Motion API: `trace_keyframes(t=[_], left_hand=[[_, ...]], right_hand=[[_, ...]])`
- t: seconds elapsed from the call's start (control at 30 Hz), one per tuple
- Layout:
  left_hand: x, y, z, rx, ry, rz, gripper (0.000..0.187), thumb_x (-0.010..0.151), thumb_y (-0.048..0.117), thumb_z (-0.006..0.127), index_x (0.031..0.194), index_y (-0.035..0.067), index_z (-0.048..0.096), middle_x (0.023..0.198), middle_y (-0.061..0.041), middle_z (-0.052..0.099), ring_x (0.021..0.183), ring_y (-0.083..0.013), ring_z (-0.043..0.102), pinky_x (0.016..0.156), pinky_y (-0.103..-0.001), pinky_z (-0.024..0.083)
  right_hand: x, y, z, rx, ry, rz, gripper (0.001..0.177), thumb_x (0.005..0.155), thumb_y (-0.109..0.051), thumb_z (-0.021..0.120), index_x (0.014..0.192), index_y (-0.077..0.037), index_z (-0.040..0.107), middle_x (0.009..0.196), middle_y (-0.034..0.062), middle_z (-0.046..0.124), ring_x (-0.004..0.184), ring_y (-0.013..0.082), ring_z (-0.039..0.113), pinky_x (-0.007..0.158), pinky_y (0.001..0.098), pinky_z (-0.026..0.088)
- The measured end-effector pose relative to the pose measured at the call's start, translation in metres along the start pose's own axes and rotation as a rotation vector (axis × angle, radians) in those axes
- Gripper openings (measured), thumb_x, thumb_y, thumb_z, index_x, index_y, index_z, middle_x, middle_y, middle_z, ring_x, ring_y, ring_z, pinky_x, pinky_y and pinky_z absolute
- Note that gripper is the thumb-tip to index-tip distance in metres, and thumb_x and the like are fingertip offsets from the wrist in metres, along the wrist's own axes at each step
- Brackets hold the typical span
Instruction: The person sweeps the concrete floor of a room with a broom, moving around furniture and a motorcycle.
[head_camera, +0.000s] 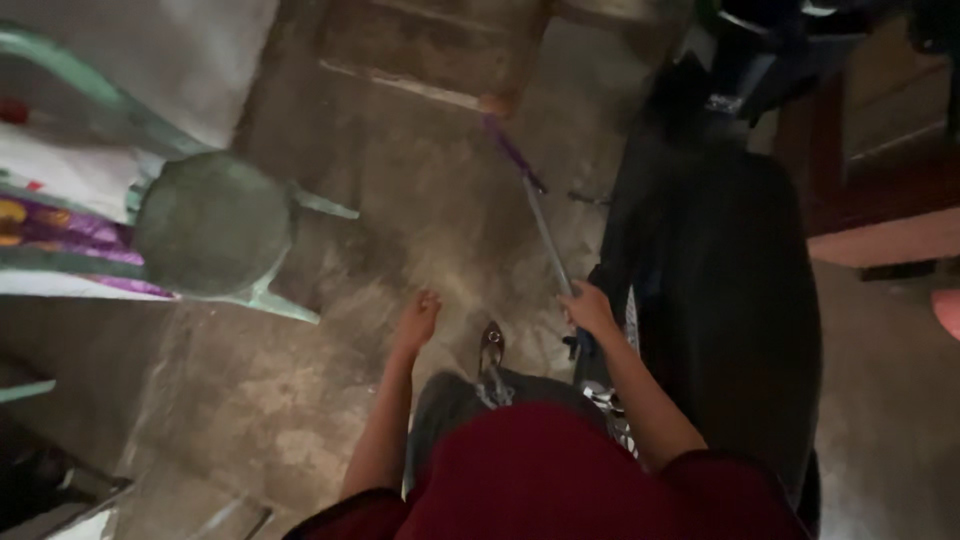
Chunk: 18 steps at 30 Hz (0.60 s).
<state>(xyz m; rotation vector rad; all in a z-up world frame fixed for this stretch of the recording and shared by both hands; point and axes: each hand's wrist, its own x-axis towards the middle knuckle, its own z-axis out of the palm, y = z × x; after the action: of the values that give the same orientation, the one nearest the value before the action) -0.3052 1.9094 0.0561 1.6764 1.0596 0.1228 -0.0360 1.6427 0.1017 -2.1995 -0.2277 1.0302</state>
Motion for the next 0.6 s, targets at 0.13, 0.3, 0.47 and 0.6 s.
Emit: trace_keyframes(t=[0.13, 0.3, 0.47, 0.6], left_hand=[[0.057, 0.038, 0.024, 0.072, -0.070, 0.037, 0.045, 0.096, 0.033, 0.061, 0.133, 0.006, 0.063, 0.130, -0.013, 0.070, 0.117, -0.0289, 0.068, 0.096, -0.040, 0.053], [0.130, 0.078, 0.049, 0.062, -0.160, -0.023, 0.045, 0.097, 0.033, 0.060, 0.133, 0.005, 0.061, 0.131, -0.015, 0.067, 0.120, -0.0298, 0.066, 0.098, -0.041, 0.050], [0.232, 0.125, 0.076, 0.213, -0.229, 0.033, 0.050, 0.099, 0.042, 0.052, 0.133, 0.008, 0.065, 0.131, -0.016, 0.070, 0.122, -0.0340, 0.064, 0.101, -0.044, 0.049], [0.331, 0.171, 0.093, 0.103, -0.376, 0.146, 0.058, 0.105, 0.047, 0.049, 0.139, 0.002, 0.058, 0.143, -0.018, 0.059, 0.134, -0.0333, 0.053, 0.108, -0.044, 0.040]], right_hand=[[0.047, -0.023, -0.035, -0.030, 0.009, 0.030, 0.067, 0.088, -0.023, 0.075, 0.146, 0.000, 0.051, 0.075, 0.0151, 0.073, 0.059, 0.0236, 0.069, 0.054, 0.0362, 0.057], [0.099, -0.041, -0.065, -0.066, 0.074, 0.003, 0.062, 0.087, -0.016, 0.069, 0.146, -0.002, 0.054, 0.074, 0.0164, 0.074, 0.060, 0.0245, 0.072, 0.058, 0.0374, 0.057], [0.170, -0.073, -0.099, -0.023, 0.103, 0.080, 0.057, 0.087, -0.017, 0.067, 0.141, -0.001, 0.057, 0.077, 0.0177, 0.074, 0.062, 0.0246, 0.072, 0.058, 0.0408, 0.058], [0.260, -0.117, -0.134, -0.139, 0.140, 0.109, 0.053, 0.089, -0.017, 0.063, 0.140, -0.004, 0.059, 0.087, 0.0207, 0.075, 0.072, 0.0321, 0.074, 0.068, 0.0428, 0.059]])
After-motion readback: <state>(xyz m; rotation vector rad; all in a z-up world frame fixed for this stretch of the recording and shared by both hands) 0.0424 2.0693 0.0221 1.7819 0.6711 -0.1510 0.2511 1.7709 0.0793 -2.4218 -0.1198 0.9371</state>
